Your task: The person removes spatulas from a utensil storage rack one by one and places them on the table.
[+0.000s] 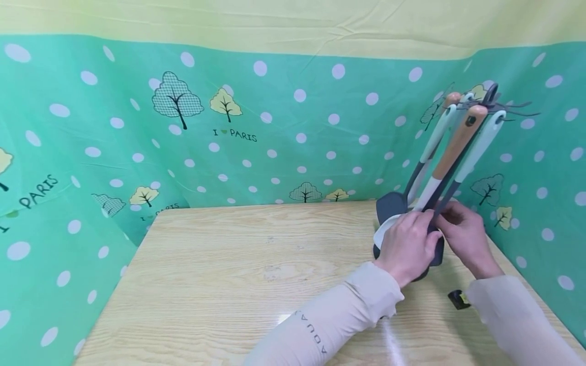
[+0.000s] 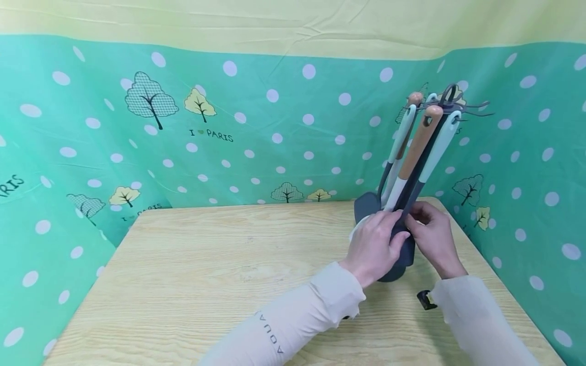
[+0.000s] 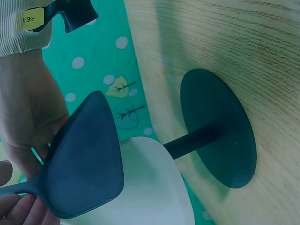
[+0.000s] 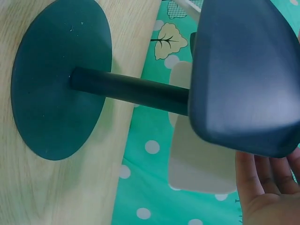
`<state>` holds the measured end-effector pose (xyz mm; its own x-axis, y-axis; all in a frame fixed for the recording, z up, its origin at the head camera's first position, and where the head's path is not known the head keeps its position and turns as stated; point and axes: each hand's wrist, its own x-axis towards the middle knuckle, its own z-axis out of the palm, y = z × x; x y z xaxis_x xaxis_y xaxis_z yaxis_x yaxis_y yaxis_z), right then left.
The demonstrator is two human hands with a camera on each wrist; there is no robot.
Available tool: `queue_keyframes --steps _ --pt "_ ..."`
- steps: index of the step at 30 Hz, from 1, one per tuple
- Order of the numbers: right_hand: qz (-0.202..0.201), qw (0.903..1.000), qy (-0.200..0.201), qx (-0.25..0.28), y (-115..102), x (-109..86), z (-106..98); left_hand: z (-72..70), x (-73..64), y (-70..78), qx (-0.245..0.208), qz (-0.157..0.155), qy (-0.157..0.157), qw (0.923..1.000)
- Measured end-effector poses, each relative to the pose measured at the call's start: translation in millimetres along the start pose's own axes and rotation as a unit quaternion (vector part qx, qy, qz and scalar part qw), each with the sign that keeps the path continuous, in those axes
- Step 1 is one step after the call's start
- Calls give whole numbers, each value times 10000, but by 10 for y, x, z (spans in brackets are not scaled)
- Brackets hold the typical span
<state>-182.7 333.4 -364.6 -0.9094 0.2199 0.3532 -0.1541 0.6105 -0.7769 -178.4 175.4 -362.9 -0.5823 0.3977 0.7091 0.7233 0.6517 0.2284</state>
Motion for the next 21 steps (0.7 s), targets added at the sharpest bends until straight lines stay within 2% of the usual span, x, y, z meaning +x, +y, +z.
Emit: queue_keyframes --steps 4,9,12,16,21 --pt "282 9992 -187 205 53 16 -5 8 19 10 73 -156 16 9999" --pt "568 9917 -479 1050 122 39 -4 31 55 30 118 -375 91 9992" --pt "516 9851 -730 1469 159 44 -5 44 83 36 134 -531 190 9983" --pt "331 9892 -861 1140 194 37 -1 62 118 38 121 -712 313 9969" --pt "237 9938 -849 679 212 26 3 73 129 32 75 -750 409 9963"
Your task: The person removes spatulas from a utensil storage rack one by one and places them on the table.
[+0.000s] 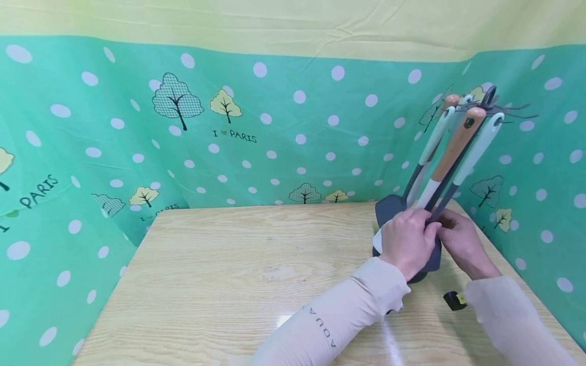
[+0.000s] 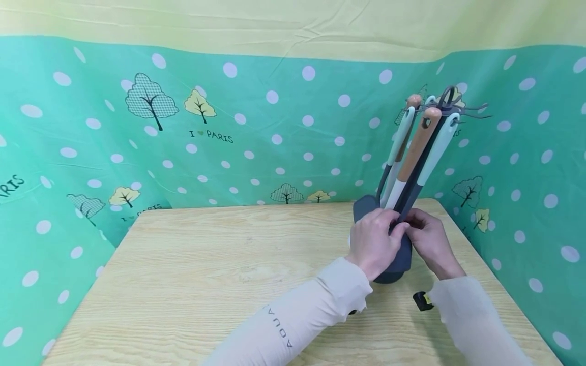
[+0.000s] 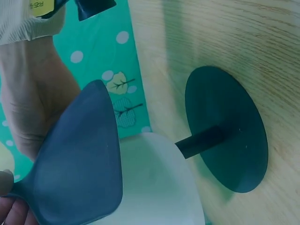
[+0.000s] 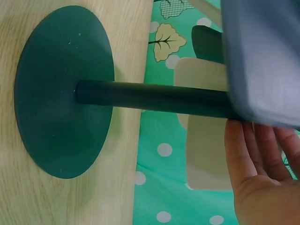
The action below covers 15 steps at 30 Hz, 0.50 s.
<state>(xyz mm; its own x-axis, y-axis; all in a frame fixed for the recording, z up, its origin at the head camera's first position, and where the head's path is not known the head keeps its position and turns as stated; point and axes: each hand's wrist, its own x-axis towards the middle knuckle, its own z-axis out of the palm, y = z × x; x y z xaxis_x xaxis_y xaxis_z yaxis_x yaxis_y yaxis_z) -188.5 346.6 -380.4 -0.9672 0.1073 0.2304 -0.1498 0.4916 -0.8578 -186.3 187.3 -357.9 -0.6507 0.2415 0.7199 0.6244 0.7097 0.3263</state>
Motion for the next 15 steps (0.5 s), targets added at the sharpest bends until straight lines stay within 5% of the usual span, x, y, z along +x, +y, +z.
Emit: queue_keyframes --steps 15 --pt "-135 9995 146 -231 126 -2 74 -33 2 -54 -453 171 -36 9988"
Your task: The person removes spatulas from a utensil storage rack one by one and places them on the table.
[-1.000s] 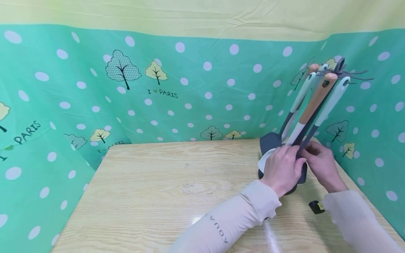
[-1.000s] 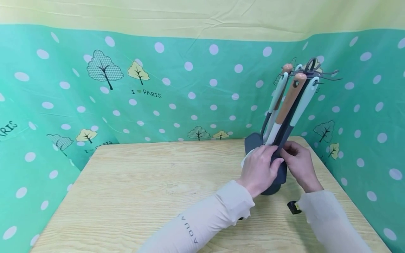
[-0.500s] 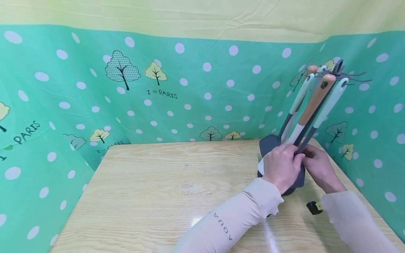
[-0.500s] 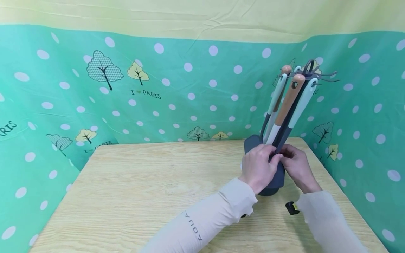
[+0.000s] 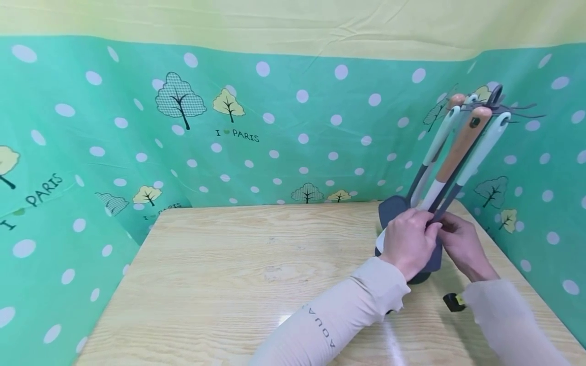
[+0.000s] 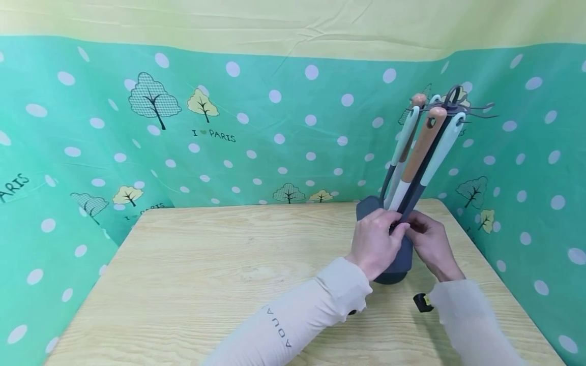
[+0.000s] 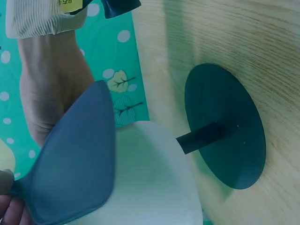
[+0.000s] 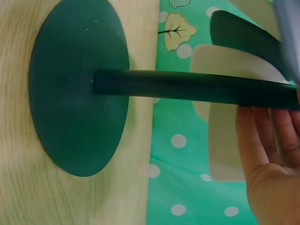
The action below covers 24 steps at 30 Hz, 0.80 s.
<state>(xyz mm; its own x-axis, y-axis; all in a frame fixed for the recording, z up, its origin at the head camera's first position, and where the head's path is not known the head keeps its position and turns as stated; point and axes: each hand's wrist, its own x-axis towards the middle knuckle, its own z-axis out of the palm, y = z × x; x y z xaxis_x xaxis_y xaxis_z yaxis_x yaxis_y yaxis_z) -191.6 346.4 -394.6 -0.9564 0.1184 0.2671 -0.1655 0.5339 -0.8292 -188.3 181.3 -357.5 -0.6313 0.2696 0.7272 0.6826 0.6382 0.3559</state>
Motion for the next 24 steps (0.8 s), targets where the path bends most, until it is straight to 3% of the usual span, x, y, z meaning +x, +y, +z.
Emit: queue_keyframes --steps 6,17,24 --pt "-298 9993 215 6 30 0 44 15 -17 -20 -149 103 156 9997" --pt "-127 9970 517 -560 11 -24 86 -18 -23 -44 -83 243 318 9992" --pt "-356 9958 652 -533 -1 -61 150 -34 -46 -123 -206 487 641 9965"
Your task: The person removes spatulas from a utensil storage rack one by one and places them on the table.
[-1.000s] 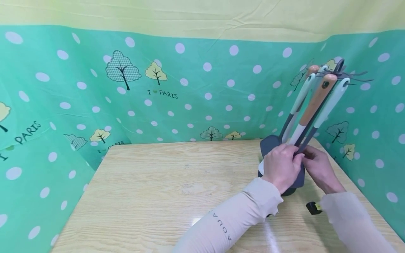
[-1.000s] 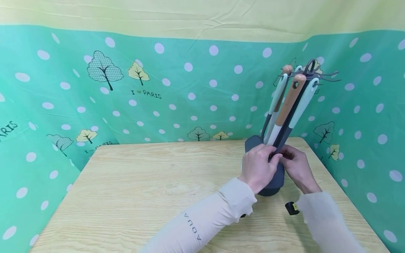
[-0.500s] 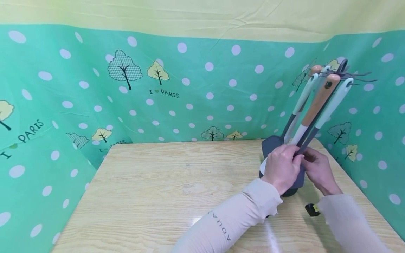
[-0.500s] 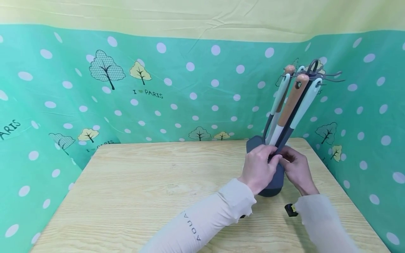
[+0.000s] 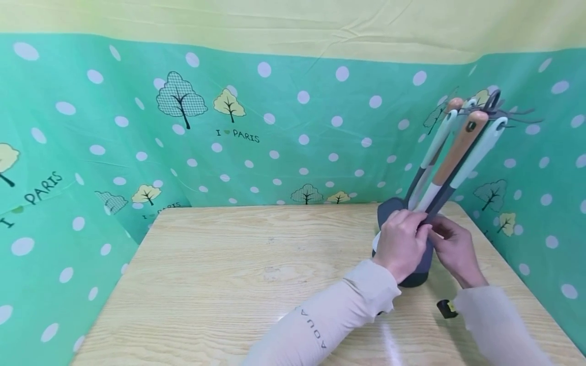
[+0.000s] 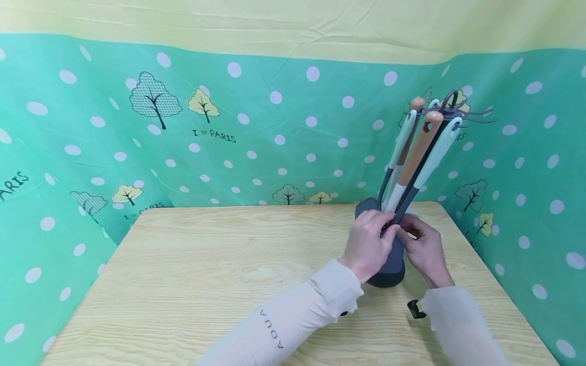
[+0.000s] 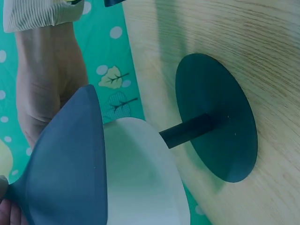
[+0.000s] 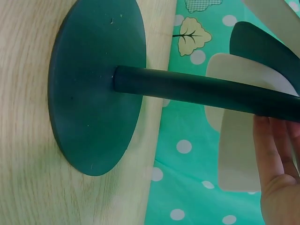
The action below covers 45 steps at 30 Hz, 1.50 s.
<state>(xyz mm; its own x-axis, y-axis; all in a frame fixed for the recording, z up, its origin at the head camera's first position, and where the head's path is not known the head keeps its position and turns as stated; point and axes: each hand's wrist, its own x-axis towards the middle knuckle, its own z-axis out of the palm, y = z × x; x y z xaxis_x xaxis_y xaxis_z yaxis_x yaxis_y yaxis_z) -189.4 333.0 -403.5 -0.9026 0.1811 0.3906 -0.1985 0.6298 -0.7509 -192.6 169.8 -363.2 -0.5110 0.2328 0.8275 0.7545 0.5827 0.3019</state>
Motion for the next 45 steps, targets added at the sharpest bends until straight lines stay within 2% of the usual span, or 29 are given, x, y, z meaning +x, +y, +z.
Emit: queue_keyframes --steps 5,12,22,34,45 --pt "21 10000 -27 -59 -21 -32 33 -26 -21 -49 -202 27 188 9996" --pt "30 9999 89 88 -53 -74 85 -62 -36 -90 -349 24 228 9991" --pt "106 9990 432 68 -85 -74 144 -67 -12 -124 -489 223 297 9981" --pt "96 9972 711 215 -124 -119 231 -90 -36 -150 -697 88 297 9971" --pt "-19 9968 753 267 -142 -143 297 -132 -57 -177 -852 52 298 9959"
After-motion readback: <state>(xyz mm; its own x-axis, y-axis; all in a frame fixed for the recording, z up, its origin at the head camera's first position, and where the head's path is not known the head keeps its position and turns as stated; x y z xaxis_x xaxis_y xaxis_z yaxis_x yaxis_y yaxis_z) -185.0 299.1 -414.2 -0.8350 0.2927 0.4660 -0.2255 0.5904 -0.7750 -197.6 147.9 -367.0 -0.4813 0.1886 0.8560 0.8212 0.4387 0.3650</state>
